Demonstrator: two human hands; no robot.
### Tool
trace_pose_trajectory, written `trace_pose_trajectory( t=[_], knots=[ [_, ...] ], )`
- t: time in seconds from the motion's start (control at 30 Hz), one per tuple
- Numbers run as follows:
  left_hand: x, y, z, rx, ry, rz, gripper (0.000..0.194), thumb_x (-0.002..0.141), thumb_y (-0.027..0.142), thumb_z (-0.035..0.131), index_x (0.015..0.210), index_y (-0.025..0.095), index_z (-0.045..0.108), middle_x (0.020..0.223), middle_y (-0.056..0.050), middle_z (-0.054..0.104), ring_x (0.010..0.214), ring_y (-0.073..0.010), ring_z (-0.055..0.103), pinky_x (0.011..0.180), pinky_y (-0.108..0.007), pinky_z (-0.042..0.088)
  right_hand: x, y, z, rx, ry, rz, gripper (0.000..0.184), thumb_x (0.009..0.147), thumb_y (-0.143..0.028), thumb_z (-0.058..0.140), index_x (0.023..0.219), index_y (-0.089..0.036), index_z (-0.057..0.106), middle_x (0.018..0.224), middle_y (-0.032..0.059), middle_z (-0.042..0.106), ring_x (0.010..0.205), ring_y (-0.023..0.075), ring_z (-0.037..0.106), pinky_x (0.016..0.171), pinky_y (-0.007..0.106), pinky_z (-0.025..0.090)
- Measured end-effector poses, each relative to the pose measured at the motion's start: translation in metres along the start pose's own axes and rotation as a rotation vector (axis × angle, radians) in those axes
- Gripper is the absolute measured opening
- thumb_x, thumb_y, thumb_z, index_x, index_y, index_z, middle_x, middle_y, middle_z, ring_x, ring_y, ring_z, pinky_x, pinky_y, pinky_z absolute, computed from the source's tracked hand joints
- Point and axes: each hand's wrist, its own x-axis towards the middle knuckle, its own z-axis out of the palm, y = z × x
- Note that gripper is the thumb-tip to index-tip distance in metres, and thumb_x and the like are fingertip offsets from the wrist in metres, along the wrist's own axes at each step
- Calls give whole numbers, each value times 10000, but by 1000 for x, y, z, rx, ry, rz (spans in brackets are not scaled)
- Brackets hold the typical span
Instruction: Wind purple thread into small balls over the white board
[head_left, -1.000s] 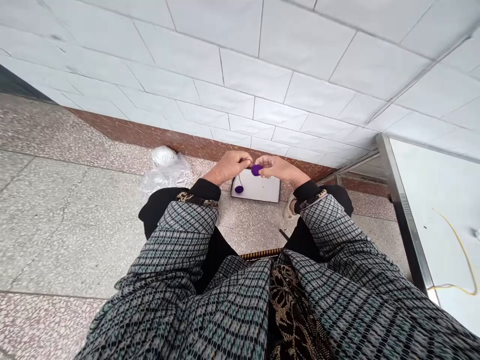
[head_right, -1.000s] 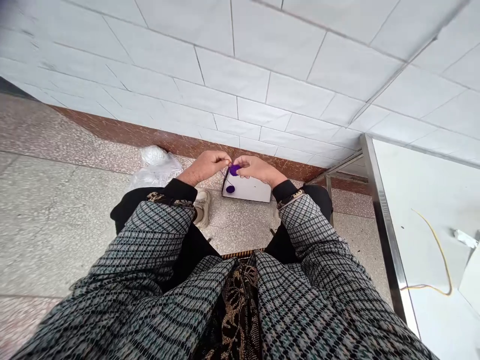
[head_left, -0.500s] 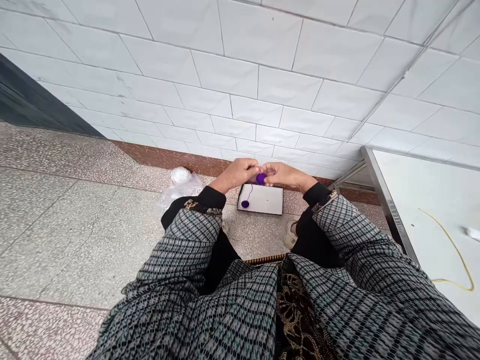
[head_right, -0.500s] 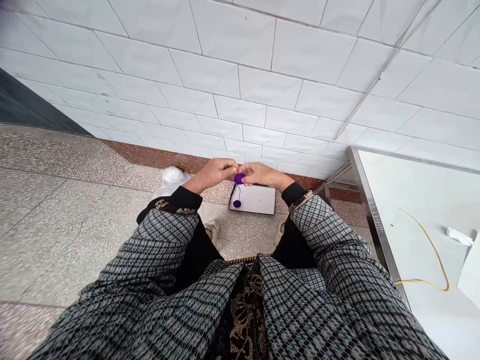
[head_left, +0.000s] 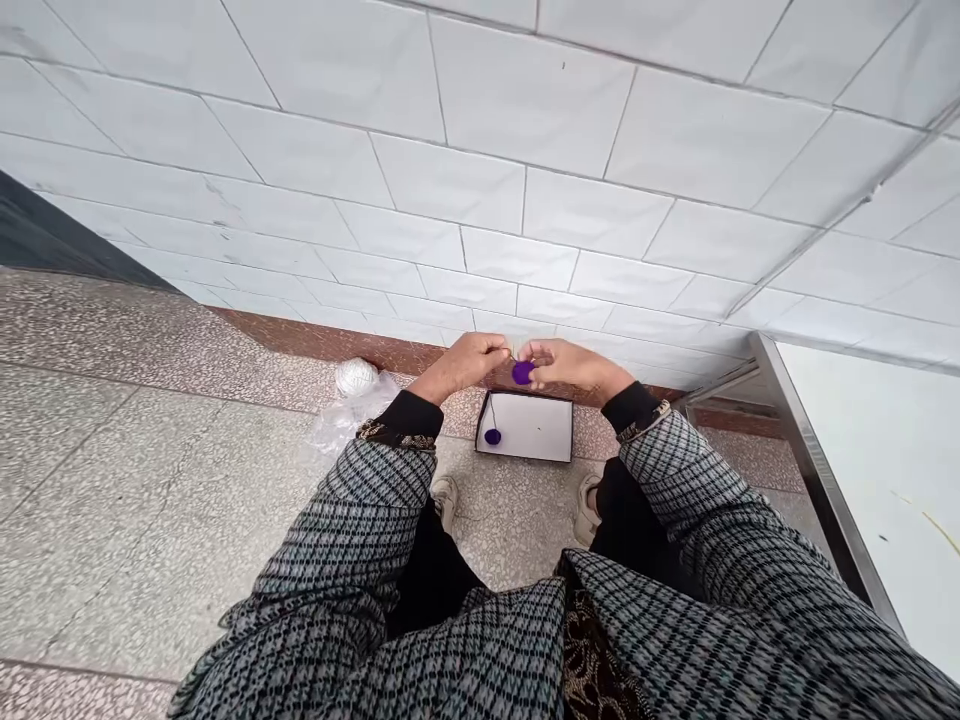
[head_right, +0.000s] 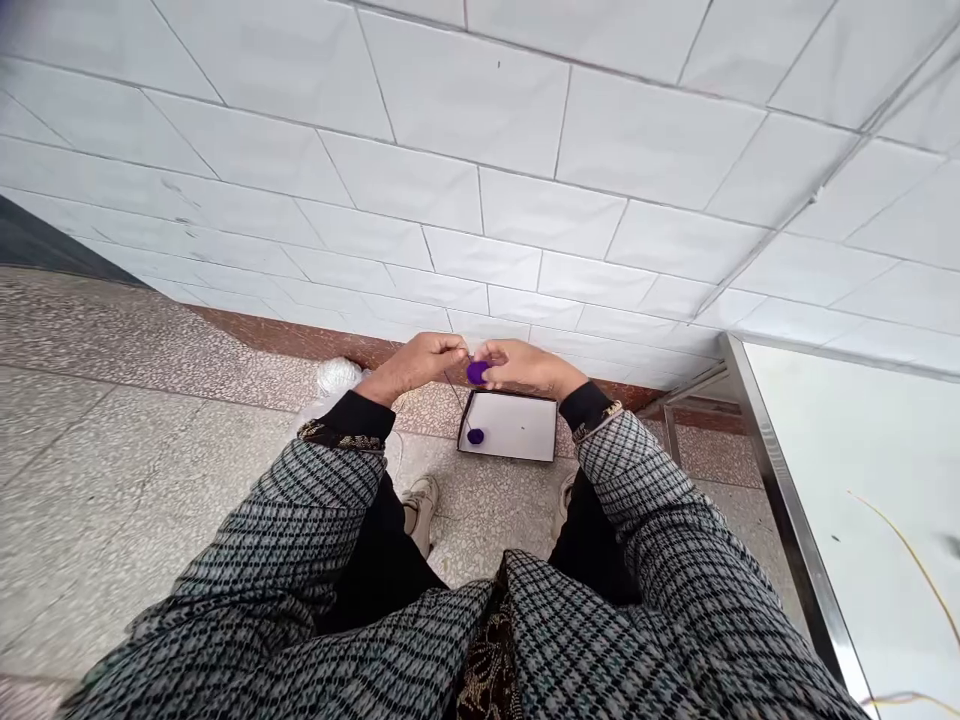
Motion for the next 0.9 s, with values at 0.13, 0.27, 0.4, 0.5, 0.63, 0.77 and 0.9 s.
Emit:
trace_pose_trajectory(
  t=[0.13, 0.27, 0.4, 0.5, 0.63, 0.77, 0.9],
  knots=[
    [3, -6, 13, -114, -44, -30, 221, 890, 333, 530, 729, 189, 576, 646, 31, 489, 633, -139, 447, 661, -276, 363, 9, -5, 1, 316, 180, -225, 301, 719, -194, 732, 962, -198, 554, 796, -23, 668, 676, 108, 615, 681, 245, 499],
    [-1, 7, 23, -91, -168, 99, 250, 903, 345, 539, 733, 175, 610, 712, 7, 588, 707, -148, 519, 722, -283, 397, 16, 0, -2, 118, 341, -141, 241, 695, -133, 701, 887, -187, 566, 714, -54, 610, 617, 97, 551, 630, 236, 440],
    [0, 14, 9, -5, -94, 51, 246, 883, 305, 571, 671, 184, 552, 637, 27, 499, 639, -129, 435, 651, -269, 329, -1, 8, -6, -54, 37, 11, 269, 639, -89, 717, 886, -159, 637, 712, -32, 635, 638, 109, 556, 611, 226, 419],
    [8, 10, 4, -144, 59, -60, 207, 878, 293, 568, 701, 185, 572, 604, 37, 453, 602, -127, 415, 635, -262, 330, -14, 5, -9, 262, -60, -104, 362, 651, -177, 781, 973, -177, 615, 794, -26, 664, 630, 91, 578, 625, 228, 474],
    [16, 7, 23, -273, 7, -108, 181, 860, 310, 575, 740, 180, 616, 620, 27, 500, 599, -134, 451, 649, -268, 381, -13, 0, -13, 564, 186, -251, 465, 633, -313, 868, 977, -192, 579, 811, -44, 643, 641, 71, 570, 640, 225, 493],
    [13, 19, 36, -148, -239, 121, 236, 880, 360, 582, 753, 171, 642, 756, -9, 632, 731, -154, 552, 758, -295, 424, -5, 9, -13, 424, 456, -194, 376, 620, -284, 777, 908, -203, 550, 757, -66, 607, 627, 78, 542, 629, 236, 446],
    [13, 18, 24, -87, -66, 162, 242, 895, 348, 550, 729, 180, 599, 720, 0, 590, 726, -156, 525, 725, -286, 408, -11, 18, -10, 49, 295, -40, 284, 611, -197, 733, 857, -184, 592, 751, -40, 631, 670, 101, 540, 644, 241, 414]
  ],
)
